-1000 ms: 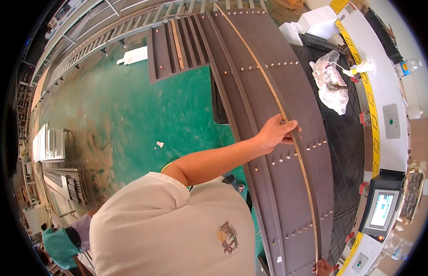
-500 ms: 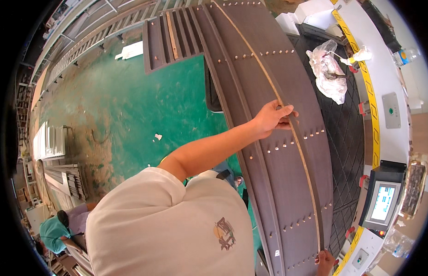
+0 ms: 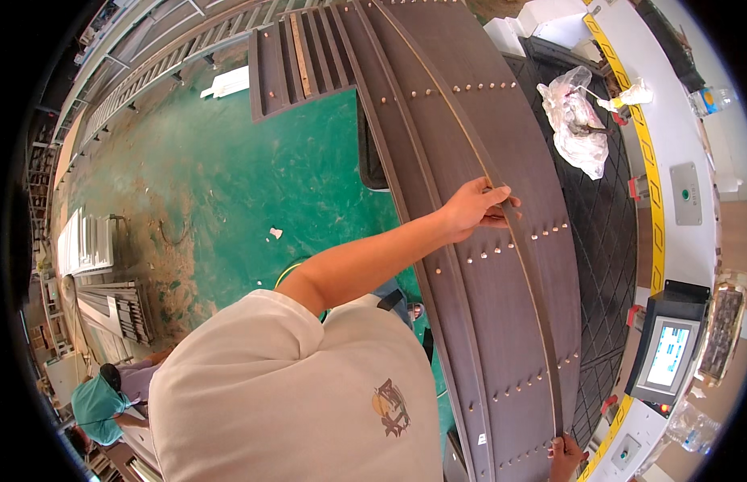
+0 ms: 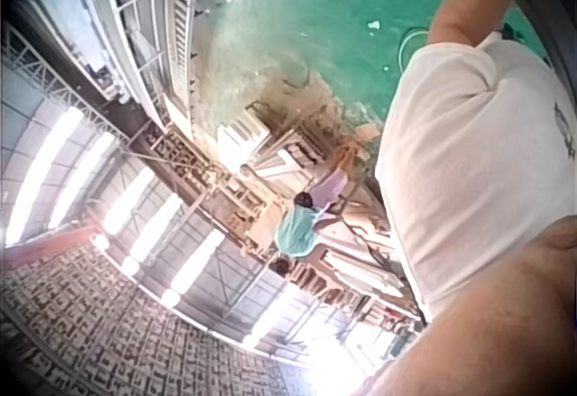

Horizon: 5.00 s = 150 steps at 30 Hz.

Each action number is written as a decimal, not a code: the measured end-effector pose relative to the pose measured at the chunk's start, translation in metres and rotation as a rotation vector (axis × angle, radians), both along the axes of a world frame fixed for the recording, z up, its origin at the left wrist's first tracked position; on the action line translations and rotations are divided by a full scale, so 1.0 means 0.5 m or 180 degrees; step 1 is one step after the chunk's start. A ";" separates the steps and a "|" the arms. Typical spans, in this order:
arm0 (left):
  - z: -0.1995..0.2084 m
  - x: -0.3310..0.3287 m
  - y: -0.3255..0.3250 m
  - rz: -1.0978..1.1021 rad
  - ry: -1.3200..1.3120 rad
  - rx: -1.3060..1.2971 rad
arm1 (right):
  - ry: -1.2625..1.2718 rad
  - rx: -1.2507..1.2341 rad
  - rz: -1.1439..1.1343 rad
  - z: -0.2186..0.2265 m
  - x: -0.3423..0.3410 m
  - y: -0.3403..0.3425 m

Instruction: The person repeatedly picks up long, thin wooden strips from a metal rack and places them into slots on a large, curved wooden board. The person aligns the strips with existing pegs on the board and adjusts them by hand. The task involves repetitive handling of multiple wooden strips in a workshop setting.

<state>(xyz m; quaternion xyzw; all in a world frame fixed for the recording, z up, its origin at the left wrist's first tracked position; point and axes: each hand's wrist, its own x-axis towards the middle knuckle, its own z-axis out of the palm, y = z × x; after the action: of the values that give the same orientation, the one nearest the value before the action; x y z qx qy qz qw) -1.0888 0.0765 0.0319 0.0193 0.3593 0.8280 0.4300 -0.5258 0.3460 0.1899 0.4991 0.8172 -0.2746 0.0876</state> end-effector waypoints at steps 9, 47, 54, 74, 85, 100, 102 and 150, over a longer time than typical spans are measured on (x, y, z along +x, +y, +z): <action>-0.001 0.018 -0.012 -0.0109 -0.0071 -0.0269 | 0.0030 0.0181 -0.0005 -0.033 0.038 -0.006; -0.267 -0.547 -0.214 0.2032 0.4574 -0.4558 | -0.0090 0.0870 0.1345 -0.325 -0.004 -0.159; -0.322 -0.647 -0.215 0.1132 0.4935 -0.4473 | -0.0185 0.0866 0.1322 -0.362 -0.004 -0.172; -0.376 -0.745 -0.264 -0.0275 0.6386 -0.5510 | -0.0475 0.1136 0.1194 -0.407 -0.026 -0.168; -0.432 -0.765 -0.248 0.0450 0.7247 -0.4751 | -0.0743 0.1101 0.0959 -0.427 -0.018 -0.182; -0.433 -0.826 -0.270 -0.0599 0.7316 -0.5172 | -0.0722 0.1205 0.0549 -0.472 -0.014 -0.196; -0.444 -0.813 -0.251 -0.0767 0.7629 -0.5338 | -0.0555 0.1291 0.0440 -0.468 0.003 -0.213; -0.256 0.655 -0.057 -0.0658 -0.0421 -0.1770 | 0.0499 0.2584 -0.3192 -0.562 0.722 -0.112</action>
<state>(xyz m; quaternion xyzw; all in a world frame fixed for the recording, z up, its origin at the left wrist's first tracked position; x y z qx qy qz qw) -0.7613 0.0483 -0.0960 -0.1166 0.5395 0.6492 0.5234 -0.1650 0.2901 -0.0910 0.7920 0.5278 0.0130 -0.3067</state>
